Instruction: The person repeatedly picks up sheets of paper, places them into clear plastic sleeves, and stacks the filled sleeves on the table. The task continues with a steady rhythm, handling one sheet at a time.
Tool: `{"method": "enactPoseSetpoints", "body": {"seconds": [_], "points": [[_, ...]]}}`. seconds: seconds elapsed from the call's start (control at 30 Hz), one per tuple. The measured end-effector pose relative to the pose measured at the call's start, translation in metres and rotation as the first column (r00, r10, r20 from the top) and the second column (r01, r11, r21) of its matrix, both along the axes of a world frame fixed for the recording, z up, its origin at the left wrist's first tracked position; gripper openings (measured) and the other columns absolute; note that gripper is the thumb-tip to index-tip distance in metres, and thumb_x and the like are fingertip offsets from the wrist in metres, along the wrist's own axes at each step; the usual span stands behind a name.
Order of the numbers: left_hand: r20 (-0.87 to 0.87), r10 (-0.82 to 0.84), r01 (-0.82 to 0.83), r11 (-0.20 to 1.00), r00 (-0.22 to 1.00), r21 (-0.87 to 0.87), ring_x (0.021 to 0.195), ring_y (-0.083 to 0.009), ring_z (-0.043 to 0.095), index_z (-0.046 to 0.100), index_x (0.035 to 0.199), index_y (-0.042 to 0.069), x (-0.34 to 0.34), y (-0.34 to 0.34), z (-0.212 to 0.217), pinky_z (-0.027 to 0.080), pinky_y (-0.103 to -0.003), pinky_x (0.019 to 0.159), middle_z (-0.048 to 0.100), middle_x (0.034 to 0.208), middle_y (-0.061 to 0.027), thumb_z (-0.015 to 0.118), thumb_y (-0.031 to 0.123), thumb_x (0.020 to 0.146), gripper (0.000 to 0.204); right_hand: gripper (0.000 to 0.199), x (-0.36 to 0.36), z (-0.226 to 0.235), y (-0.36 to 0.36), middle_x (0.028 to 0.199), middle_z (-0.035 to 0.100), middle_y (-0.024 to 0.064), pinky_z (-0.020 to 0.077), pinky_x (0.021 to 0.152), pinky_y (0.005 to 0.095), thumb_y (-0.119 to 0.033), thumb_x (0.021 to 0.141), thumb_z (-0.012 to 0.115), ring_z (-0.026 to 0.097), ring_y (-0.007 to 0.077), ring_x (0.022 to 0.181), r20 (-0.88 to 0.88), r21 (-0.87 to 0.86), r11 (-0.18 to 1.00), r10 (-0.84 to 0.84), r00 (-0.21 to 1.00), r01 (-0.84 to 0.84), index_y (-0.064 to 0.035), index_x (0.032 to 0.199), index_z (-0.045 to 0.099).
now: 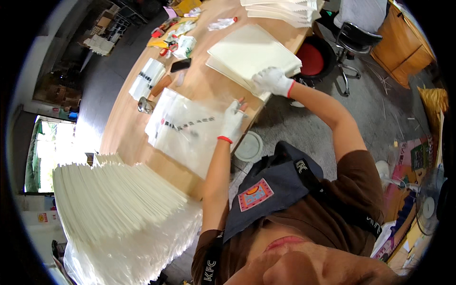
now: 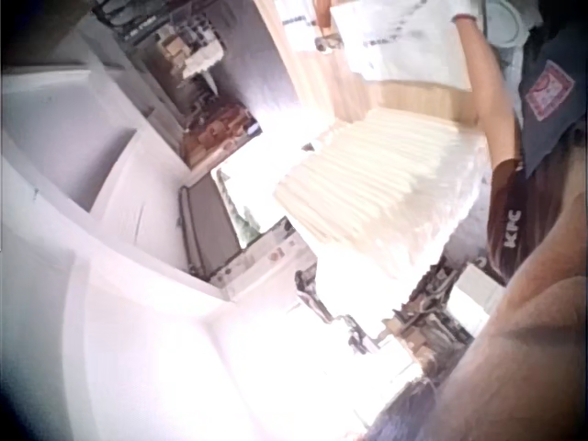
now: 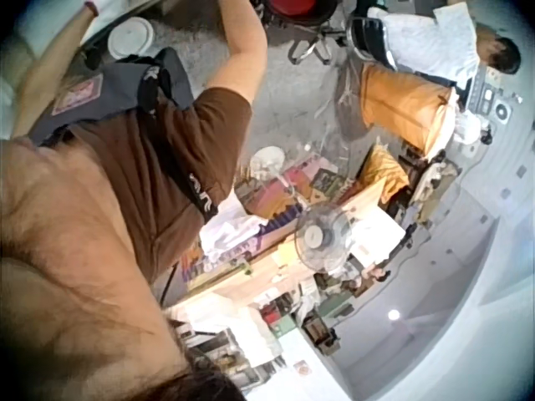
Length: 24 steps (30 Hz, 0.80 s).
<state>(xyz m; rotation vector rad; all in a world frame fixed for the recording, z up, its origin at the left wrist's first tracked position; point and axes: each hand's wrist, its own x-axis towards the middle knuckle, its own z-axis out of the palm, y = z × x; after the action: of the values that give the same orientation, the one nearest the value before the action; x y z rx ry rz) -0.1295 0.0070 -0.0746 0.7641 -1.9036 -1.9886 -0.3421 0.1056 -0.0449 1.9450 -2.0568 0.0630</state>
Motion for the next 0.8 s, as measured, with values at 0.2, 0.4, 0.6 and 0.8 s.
{"method": "enactPoseSetpoints", "body": {"seconds": [0.2,0.4,0.6,0.8], "points": [[-0.084,0.272,-0.196,0.845,0.959,0.498,0.091,-0.0201,0.060,0.055,0.113,-0.002,-0.016,-0.001,0.004,0.051,-0.031,0.077,0.061,0.105,-0.0107,0.054,0.020,0.089,0.033,0.025,0.090,0.023,0.066,0.094,0.064,0.0053,0.0474,0.082,0.0412,-0.034,0.078,0.054,0.063,0.0230,0.091,0.453,-0.328,0.938,0.261,0.852,-0.113,-0.0088,0.083,0.057],[0.222,-0.015,0.006,0.999,0.975,0.040,0.088,-0.0229,0.064,0.056,0.113,-0.004,0.038,-0.025,0.045,0.052,-0.032,0.074,0.065,0.101,-0.0174,0.052,0.006,0.085,0.030,0.032,0.019,-0.047,0.083,0.106,0.062,0.0127,0.0469,0.090,0.0365,-0.029,0.087,0.059,0.058,0.0257,0.102,0.699,0.186,0.957,0.031,-0.714,0.224,-0.0031,0.106,0.062],[0.504,0.139,0.320,0.623,0.853,-0.713,0.129,-0.0299,0.038,0.026,0.141,0.001,0.010,0.081,0.050,0.038,-0.039,0.100,0.030,0.143,-0.0242,0.066,0.036,0.076,0.084,0.065,0.089,-0.049,0.047,0.114,0.061,0.0149,0.0421,0.092,0.0301,-0.047,0.081,0.064,0.057,0.0199,0.107,0.977,0.073,0.954,-0.010,-0.212,0.292,-0.0001,0.124,0.053],[-0.026,0.174,-0.173,0.985,0.984,0.018,0.099,-0.0214,0.055,0.035,0.138,0.004,0.056,0.035,0.041,0.047,-0.031,0.081,0.041,0.139,-0.0140,0.052,0.020,0.090,0.053,0.040,0.074,0.004,0.071,0.080,0.061,0.0186,0.0469,0.063,0.0406,-0.045,0.085,0.056,0.061,0.0344,0.074,0.854,0.014,0.975,-0.127,0.504,0.222,-0.0062,0.092,0.065]]}}
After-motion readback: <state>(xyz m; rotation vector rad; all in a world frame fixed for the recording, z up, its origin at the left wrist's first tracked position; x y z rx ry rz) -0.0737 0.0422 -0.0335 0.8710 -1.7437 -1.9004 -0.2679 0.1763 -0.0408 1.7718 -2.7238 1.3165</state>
